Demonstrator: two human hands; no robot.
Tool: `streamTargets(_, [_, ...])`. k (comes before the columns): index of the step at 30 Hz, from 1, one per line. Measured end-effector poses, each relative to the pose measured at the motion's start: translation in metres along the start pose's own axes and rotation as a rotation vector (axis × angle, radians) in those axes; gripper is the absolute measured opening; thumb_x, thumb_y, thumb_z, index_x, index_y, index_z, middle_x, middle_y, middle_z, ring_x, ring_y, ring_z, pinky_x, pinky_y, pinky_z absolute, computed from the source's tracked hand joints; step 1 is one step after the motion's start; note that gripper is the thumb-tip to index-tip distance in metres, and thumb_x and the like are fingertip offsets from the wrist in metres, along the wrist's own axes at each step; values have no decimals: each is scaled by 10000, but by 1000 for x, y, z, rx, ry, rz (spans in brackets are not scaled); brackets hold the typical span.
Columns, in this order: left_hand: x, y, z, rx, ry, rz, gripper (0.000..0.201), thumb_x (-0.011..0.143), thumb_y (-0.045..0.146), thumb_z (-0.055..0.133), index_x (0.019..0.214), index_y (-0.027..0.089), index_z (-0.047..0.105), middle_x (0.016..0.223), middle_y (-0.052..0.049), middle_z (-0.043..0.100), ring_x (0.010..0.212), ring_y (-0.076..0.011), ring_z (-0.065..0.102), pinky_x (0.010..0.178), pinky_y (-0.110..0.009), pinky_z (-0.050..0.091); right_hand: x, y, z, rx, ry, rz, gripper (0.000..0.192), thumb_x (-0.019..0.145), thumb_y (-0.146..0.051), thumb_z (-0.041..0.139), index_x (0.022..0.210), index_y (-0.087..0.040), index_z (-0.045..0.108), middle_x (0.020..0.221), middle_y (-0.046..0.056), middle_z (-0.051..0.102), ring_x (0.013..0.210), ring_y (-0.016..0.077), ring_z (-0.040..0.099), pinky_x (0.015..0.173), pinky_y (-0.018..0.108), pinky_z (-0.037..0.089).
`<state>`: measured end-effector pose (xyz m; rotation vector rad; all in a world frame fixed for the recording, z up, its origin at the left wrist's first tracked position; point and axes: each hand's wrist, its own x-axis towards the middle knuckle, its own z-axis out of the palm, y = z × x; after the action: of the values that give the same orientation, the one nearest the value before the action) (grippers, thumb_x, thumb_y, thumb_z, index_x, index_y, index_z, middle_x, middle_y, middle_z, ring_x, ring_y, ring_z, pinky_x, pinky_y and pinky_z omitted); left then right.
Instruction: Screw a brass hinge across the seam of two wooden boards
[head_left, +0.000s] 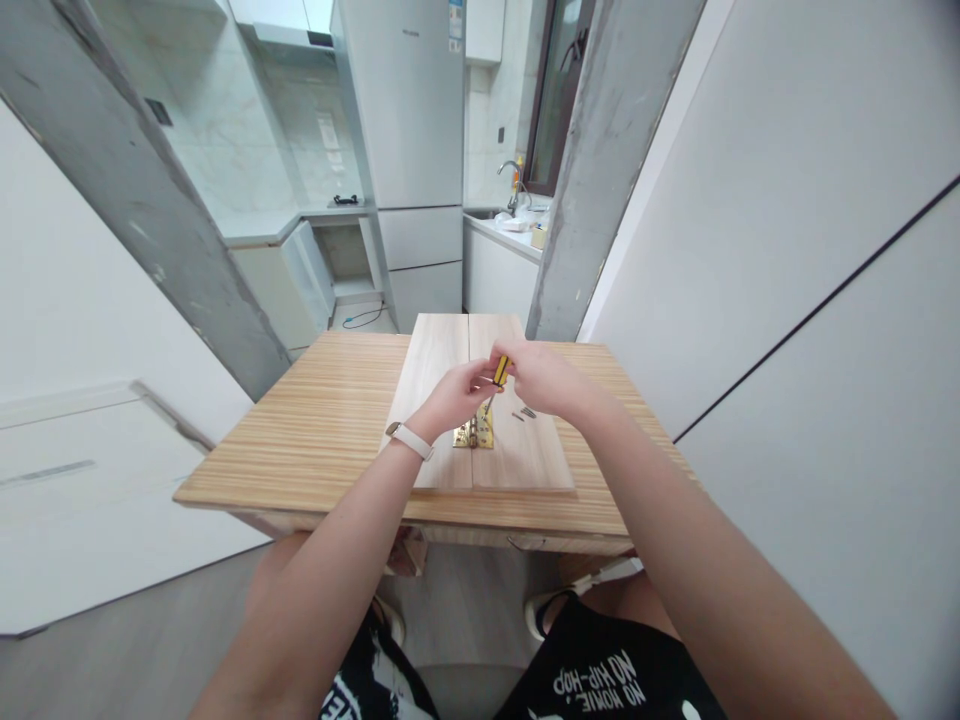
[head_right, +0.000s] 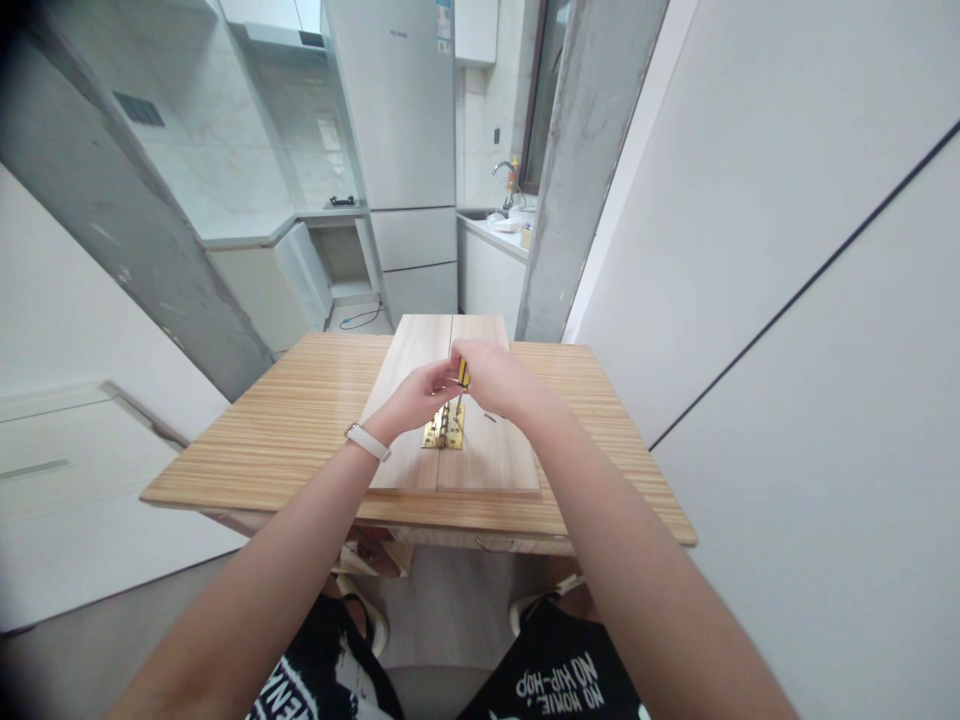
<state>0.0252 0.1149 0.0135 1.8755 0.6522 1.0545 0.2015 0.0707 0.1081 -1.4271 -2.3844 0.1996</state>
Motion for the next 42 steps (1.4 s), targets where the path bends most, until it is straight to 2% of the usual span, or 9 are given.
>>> streamTargets(3, [-2, 4, 0, 97, 38, 10, 195, 922, 200, 678, 1110, 154, 702, 1040, -92, 753, 889, -181, 721, 797, -307, 582, -4, -4, -1, 55, 9, -14, 364, 881, -18, 595, 1177, -217, 667, 1207, 74, 717, 1051, 199, 668, 874, 295, 475])
streamTargets(6, [-2, 6, 1, 175, 83, 19, 106, 905, 206, 685, 991, 151, 712, 946, -65, 726, 825, -156, 676, 750, -280, 556, -7, -9, -2, 58, 162, 26, 465, 923, -217, 699, 1372, -203, 579, 1382, 128, 649, 1069, 216, 678, 897, 321, 493])
streamTargets(9, [-1, 4, 3, 169, 124, 8, 129, 851, 173, 718, 977, 149, 705, 905, -48, 710, 765, -137, 649, 707, -264, 535, -7, -18, -3, -102, 249, 169, 419, 965, -465, 670, 1260, -169, 632, 1145, 145, 743, 967, 274, 700, 824, 362, 488])
streamTargets(12, [0, 3, 6, 207, 189, -11, 111, 826, 188, 735, 913, 160, 673, 835, -18, 672, 701, -119, 612, 645, -247, 492, -6, -25, -1, -250, 208, 247, 406, 997, -562, 590, 1077, -175, 684, 946, 152, 764, 892, 307, 707, 752, 369, 457])
streamTargets(18, [1, 8, 9, 296, 234, -52, 200, 797, 230, 771, 814, 183, 577, 768, 18, 624, 682, -120, 611, 623, -240, 471, -3, -24, 9, -256, 211, 233, 245, 1039, -380, 553, 970, -186, 686, 905, 124, 767, 837, 257, 701, 702, 337, 401])
streamTargets(25, [0, 13, 6, 219, 116, -31, 220, 857, 200, 719, 1071, 194, 665, 1071, -71, 747, 978, -204, 722, 747, -278, 550, 3, -20, 8, -97, 175, 158, 136, 1005, -247, 601, 1020, -198, 727, 948, 79, 787, 875, 223, 696, 756, 308, 415])
streamTargets(32, [1, 13, 2, -104, 15, -24, 368, 881, 121, 678, 1242, 174, 632, 1134, -119, 762, 1089, -231, 738, 984, -374, 573, 2, -10, 8, 22, 131, 78, 303, 968, -102, 552, 1195, -213, 720, 1091, 68, 786, 977, 213, 691, 838, 294, 454])
streamTargets(38, [-4, 12, -2, -46, 84, -42, 434, 864, 144, 710, 1283, 158, 595, 952, -71, 756, 901, -191, 739, 854, -322, 575, 0, -5, 10, 146, 83, -1, 430, 914, -36, 549, 1264, -238, 693, 1162, 51, 769, 1033, 192, 688, 885, 291, 483])
streamTargets(42, [-5, 15, -4, 49, 145, -40, 294, 841, 208, 733, 1110, 163, 622, 861, -21, 691, 771, -146, 669, 721, -264, 524, -1, -10, 8, 81, 165, 65, 502, 914, -292, 740, 1388, -204, 603, 1294, 125, 709, 1059, 236, 691, 891, 335, 505])
